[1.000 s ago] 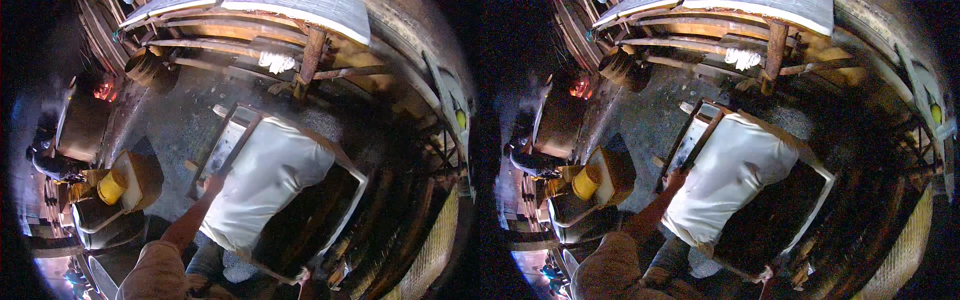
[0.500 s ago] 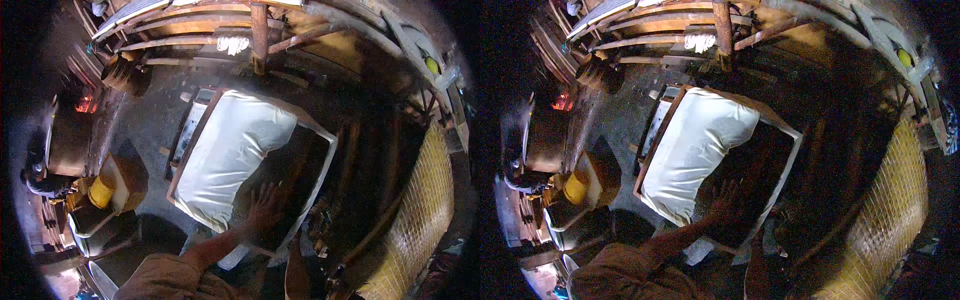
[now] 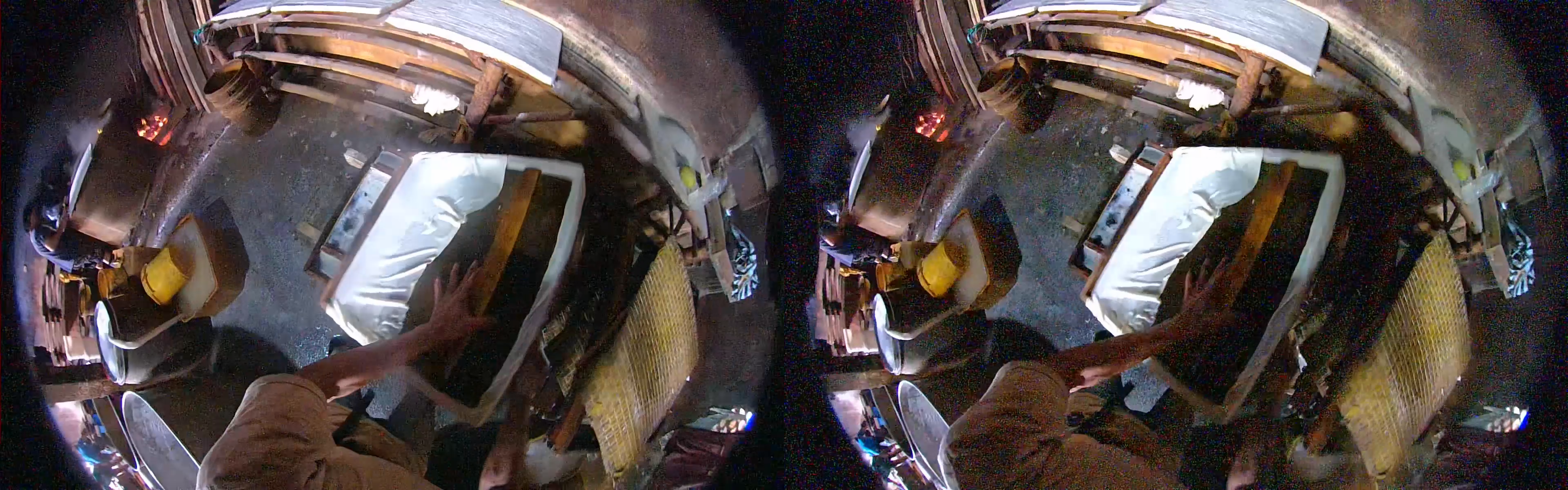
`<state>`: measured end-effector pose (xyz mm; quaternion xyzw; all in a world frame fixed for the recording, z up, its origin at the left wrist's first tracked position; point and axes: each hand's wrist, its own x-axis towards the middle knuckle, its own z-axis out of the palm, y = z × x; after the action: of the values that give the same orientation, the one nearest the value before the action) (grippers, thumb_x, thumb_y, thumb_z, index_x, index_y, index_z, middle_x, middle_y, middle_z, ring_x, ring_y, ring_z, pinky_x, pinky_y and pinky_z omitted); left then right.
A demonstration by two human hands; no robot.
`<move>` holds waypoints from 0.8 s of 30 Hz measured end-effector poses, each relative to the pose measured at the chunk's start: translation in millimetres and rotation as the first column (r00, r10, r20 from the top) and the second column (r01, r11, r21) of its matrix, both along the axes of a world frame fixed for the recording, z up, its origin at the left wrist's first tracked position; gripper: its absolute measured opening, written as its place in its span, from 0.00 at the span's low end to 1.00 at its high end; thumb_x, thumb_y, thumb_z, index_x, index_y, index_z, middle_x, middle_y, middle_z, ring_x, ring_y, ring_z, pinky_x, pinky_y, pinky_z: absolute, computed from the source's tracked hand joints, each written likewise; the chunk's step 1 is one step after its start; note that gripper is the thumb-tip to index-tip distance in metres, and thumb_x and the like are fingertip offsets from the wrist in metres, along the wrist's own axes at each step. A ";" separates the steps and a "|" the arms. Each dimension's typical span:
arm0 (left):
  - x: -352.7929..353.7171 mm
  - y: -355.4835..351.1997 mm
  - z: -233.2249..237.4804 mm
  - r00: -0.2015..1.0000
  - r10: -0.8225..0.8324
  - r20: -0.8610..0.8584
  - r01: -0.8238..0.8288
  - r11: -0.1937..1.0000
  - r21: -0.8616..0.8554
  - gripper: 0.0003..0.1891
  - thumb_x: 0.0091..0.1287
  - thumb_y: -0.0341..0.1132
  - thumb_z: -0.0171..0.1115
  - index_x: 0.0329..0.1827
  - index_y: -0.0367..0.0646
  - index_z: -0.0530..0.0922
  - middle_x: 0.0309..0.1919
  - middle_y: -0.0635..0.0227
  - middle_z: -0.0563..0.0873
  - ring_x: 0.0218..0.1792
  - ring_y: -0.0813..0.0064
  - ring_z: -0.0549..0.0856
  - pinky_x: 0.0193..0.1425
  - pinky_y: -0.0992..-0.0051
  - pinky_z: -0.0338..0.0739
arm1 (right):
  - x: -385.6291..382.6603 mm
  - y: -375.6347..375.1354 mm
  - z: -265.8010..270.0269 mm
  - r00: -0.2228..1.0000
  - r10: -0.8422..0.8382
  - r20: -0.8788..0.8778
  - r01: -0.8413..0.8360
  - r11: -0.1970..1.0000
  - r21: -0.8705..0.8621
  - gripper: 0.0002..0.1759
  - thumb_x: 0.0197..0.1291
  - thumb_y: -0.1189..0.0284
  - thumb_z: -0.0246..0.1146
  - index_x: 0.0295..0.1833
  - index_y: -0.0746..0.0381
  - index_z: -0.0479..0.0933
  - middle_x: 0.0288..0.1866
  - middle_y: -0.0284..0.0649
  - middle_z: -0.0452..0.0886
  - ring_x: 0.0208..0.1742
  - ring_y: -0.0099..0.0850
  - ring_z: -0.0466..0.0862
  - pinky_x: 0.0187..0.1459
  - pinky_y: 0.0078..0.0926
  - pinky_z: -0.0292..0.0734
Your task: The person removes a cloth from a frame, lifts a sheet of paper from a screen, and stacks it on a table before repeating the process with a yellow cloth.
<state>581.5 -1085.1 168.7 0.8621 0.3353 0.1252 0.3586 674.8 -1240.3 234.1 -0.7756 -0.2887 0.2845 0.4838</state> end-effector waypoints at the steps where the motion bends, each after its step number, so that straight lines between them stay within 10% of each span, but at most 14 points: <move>1: -3.6 11.9 22.0 0.991 0.063 0.120 -0.045 0.988 -0.145 0.56 0.42 0.63 0.64 0.70 0.48 0.44 0.69 0.57 0.45 0.69 0.54 0.41 0.65 0.43 0.33 | -8.1 15.5 45.6 0.992 0.039 0.117 -0.039 0.999 -0.001 0.17 0.52 0.69 0.62 0.47 0.62 0.70 0.28 0.34 0.76 0.23 0.26 0.76 0.24 0.24 0.68; 5: -42.9 65.1 62.6 0.819 0.357 0.449 0.088 0.695 -0.714 0.55 0.44 0.60 0.66 0.69 0.44 0.43 0.68 0.58 0.49 0.69 0.57 0.45 0.70 0.59 0.37 | -66.6 96.5 172.1 0.858 0.214 0.468 -0.198 0.977 -0.084 0.16 0.51 0.70 0.62 0.46 0.62 0.70 0.26 0.33 0.76 0.22 0.25 0.76 0.23 0.23 0.68; 8: -104.1 92.2 61.2 0.650 0.500 0.572 0.250 0.569 -0.783 0.44 0.56 0.55 0.57 0.68 0.41 0.47 0.66 0.59 0.55 0.67 0.60 0.52 0.70 0.67 0.42 | -129.2 157.5 180.9 0.750 0.393 0.532 -0.318 0.920 -0.230 0.16 0.51 0.71 0.62 0.45 0.62 0.70 0.24 0.33 0.77 0.22 0.25 0.76 0.22 0.22 0.68; 9: -133.1 97.1 41.8 0.634 0.541 0.553 0.238 0.544 -0.805 0.43 0.57 0.54 0.56 0.68 0.41 0.47 0.66 0.59 0.55 0.67 0.60 0.52 0.69 0.67 0.43 | -151.5 168.6 157.8 0.808 0.404 0.429 -0.345 0.914 -0.213 0.19 0.50 0.69 0.63 0.47 0.63 0.69 0.27 0.38 0.76 0.25 0.28 0.77 0.24 0.25 0.70; 13: -220.2 97.0 -98.6 0.669 0.690 0.278 -0.033 0.401 -0.916 0.40 0.58 0.53 0.54 0.67 0.41 0.49 0.65 0.59 0.57 0.65 0.61 0.55 0.68 0.67 0.46 | -221.7 228.4 101.6 0.371 0.670 0.643 -0.658 0.678 -0.327 0.30 0.50 0.62 0.61 0.56 0.67 0.64 0.40 0.54 0.69 0.42 0.44 0.73 0.42 0.41 0.69; 18: -288.8 48.0 -291.8 0.654 0.742 -0.145 -0.375 0.151 -0.915 0.36 0.60 0.51 0.52 0.66 0.41 0.52 0.63 0.60 0.60 0.63 0.62 0.58 0.67 0.66 0.49 | -272.3 243.3 -20.0 0.409 0.876 0.257 -0.831 0.474 -0.293 0.36 0.52 0.59 0.58 0.62 0.67 0.57 0.49 0.56 0.67 0.49 0.50 0.69 0.51 0.46 0.64; 24: -296.8 21.7 -396.0 0.626 0.743 -0.237 -0.414 0.060 -0.908 0.31 0.62 0.48 0.49 0.65 0.41 0.55 0.61 0.60 0.63 0.61 0.63 0.62 0.65 0.65 0.53 | -306.2 248.6 -123.2 0.315 0.933 0.176 -0.878 0.356 -0.319 0.35 0.51 0.64 0.59 0.63 0.66 0.57 0.57 0.53 0.65 0.56 0.46 0.67 0.59 0.42 0.57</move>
<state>284.7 -1063.5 -227.3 0.2615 0.6048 0.1775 0.7310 368.6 -991.7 110.9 -0.5505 -0.7253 0.3960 0.1191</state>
